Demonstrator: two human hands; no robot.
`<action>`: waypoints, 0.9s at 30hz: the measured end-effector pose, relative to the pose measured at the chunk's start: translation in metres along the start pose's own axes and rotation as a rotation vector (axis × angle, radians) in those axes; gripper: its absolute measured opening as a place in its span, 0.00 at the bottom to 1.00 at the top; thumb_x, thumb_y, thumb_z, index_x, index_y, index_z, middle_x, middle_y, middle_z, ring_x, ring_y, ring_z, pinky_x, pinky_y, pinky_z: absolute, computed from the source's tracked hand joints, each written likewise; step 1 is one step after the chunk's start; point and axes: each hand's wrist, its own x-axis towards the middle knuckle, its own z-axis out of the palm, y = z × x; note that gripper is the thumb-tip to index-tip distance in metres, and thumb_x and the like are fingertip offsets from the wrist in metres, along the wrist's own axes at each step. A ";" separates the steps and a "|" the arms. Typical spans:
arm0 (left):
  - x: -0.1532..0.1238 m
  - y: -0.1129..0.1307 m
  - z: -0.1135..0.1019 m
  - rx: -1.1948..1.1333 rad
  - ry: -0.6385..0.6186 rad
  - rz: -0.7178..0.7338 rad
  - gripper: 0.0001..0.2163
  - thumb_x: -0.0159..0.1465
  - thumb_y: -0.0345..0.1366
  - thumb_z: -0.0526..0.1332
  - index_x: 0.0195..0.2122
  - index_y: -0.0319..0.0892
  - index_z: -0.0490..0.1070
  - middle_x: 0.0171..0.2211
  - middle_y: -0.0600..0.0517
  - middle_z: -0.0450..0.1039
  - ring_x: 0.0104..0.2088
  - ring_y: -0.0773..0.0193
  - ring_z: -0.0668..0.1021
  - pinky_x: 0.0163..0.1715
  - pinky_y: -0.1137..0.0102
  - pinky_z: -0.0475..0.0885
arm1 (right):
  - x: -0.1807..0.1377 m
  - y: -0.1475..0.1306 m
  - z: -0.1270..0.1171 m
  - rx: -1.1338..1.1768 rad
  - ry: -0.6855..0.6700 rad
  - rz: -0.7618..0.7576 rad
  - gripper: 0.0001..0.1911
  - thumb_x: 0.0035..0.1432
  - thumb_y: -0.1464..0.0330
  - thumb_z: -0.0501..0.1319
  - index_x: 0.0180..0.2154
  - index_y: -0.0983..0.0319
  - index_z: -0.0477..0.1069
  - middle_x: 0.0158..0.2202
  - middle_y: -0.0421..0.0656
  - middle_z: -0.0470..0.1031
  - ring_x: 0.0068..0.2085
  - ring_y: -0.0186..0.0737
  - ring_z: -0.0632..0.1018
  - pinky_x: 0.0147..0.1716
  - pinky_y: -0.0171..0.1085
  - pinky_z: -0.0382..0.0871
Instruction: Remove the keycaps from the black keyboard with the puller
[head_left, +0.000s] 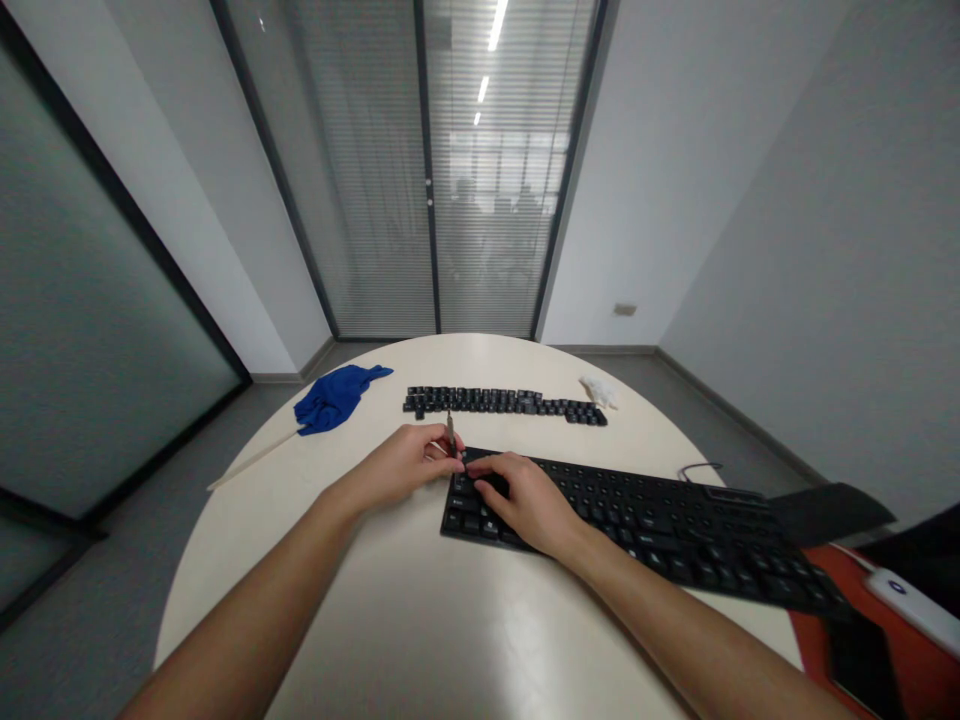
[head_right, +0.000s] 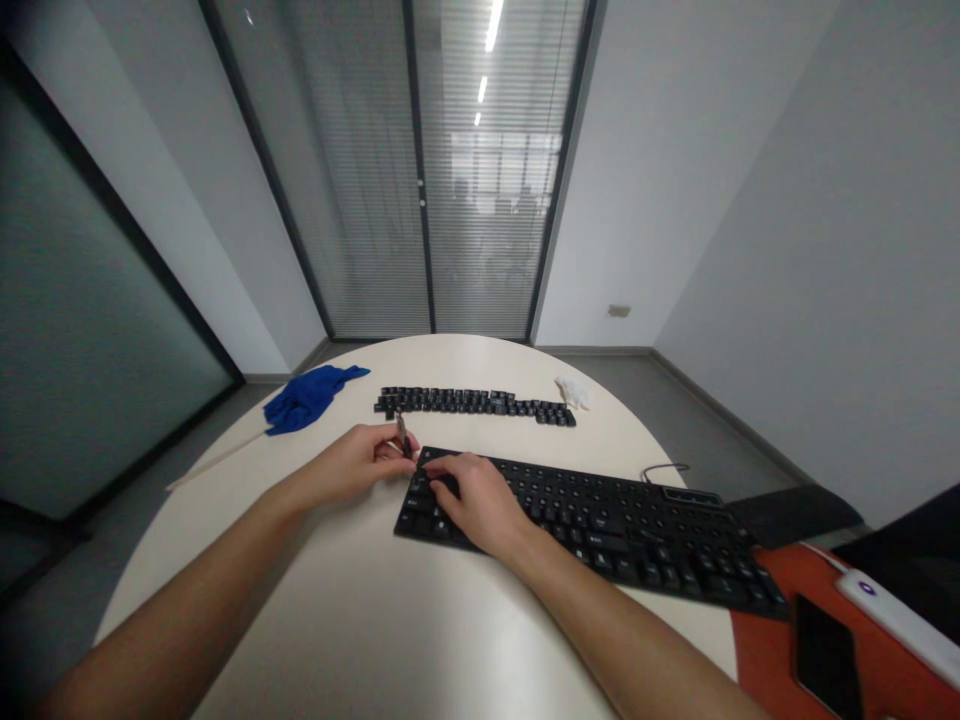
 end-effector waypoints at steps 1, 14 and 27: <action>-0.001 0.000 -0.002 -0.002 -0.003 -0.019 0.10 0.58 0.37 0.65 0.39 0.39 0.72 0.28 0.53 0.75 0.29 0.64 0.77 0.32 0.72 0.69 | 0.000 0.000 0.000 0.004 0.000 -0.003 0.13 0.62 0.71 0.59 0.48 0.58 0.76 0.45 0.43 0.80 0.47 0.43 0.78 0.51 0.42 0.69; -0.004 -0.010 -0.021 0.002 -0.141 -0.092 0.15 0.56 0.42 0.67 0.40 0.38 0.71 0.18 0.60 0.62 0.19 0.71 0.64 0.19 0.75 0.53 | -0.001 -0.005 -0.005 -0.010 -0.063 -0.081 0.17 0.63 0.70 0.60 0.54 0.57 0.72 0.50 0.45 0.77 0.52 0.44 0.75 0.55 0.44 0.66; -0.003 -0.004 -0.008 0.034 -0.129 -0.081 0.10 0.55 0.34 0.67 0.37 0.39 0.70 0.20 0.59 0.66 0.22 0.68 0.71 0.24 0.75 0.61 | 0.000 -0.002 -0.001 0.023 -0.056 -0.097 0.16 0.65 0.74 0.55 0.51 0.58 0.74 0.49 0.44 0.78 0.50 0.43 0.76 0.54 0.43 0.68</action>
